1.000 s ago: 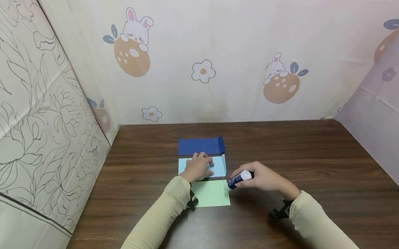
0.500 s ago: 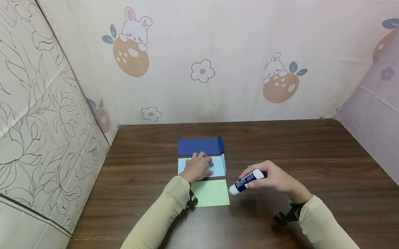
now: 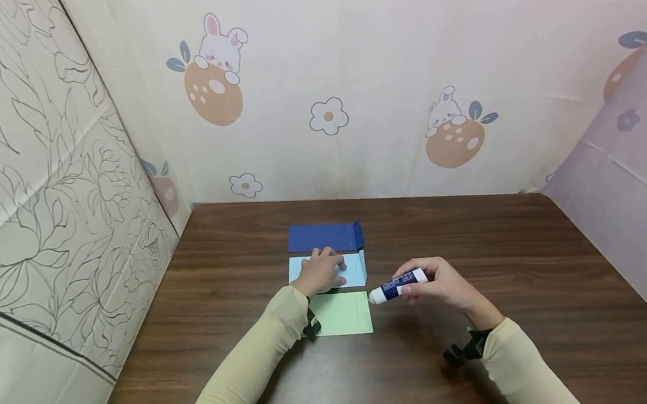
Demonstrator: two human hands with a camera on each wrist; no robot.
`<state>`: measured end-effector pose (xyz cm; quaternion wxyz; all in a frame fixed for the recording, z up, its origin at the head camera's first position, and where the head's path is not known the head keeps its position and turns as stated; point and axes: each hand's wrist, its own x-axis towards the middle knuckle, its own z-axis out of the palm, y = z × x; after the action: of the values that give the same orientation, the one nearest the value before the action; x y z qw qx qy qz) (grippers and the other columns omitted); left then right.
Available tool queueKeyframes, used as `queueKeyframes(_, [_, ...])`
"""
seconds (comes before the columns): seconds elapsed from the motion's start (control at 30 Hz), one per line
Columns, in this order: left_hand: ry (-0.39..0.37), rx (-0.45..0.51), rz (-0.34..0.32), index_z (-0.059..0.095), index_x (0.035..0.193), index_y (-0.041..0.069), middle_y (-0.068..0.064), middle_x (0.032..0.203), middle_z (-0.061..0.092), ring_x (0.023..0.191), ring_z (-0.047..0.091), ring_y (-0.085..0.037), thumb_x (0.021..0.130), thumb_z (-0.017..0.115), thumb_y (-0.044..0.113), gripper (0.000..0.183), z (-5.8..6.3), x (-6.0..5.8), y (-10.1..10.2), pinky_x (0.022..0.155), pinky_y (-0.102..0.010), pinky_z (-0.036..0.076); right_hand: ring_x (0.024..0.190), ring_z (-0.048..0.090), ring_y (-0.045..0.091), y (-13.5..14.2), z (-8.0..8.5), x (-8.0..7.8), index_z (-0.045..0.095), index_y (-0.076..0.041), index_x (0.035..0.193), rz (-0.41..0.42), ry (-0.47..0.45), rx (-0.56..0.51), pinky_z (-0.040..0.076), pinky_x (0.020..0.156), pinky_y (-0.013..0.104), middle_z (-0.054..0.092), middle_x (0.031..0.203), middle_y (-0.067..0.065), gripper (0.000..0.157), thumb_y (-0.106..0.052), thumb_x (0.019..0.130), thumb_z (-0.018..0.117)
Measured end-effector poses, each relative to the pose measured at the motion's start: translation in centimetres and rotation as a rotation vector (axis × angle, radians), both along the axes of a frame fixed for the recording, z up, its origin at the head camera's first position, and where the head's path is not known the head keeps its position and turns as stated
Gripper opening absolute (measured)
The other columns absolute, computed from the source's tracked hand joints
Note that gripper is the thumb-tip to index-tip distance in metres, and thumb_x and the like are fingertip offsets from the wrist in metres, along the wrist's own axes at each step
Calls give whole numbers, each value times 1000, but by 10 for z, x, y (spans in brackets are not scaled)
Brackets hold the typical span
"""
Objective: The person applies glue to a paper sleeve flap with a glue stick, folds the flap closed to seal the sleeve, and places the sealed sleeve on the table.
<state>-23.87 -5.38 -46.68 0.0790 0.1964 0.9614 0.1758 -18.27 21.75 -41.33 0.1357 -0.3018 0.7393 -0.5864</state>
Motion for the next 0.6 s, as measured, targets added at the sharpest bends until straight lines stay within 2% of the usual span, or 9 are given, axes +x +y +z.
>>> queueKeyframes(0.23, [-6,13,6,67,112,20,-4,129,54,117,44,-28,90,70,31,24,1,0,0,92,-52,41,63,63,28,1,-8,-5,54,4,100,-27,-2,10,57,63,34,69,79,5,17,4,87,65])
queueKeyframes(0.43, [-9,3,5,66,114,21,-4,130,54,117,44,-27,90,70,32,26,0,1,0,90,-51,42,63,63,26,1,-14,-7,53,5,99,-93,-21,42,57,60,33,69,82,20,19,0,88,67])
queueKeyframes(0.6, [-10,-3,12,67,114,22,-3,130,54,118,44,-27,90,70,33,26,0,0,1,91,-51,42,64,63,19,0,-18,-9,53,3,103,-158,-26,82,56,59,31,70,83,15,20,-6,91,66])
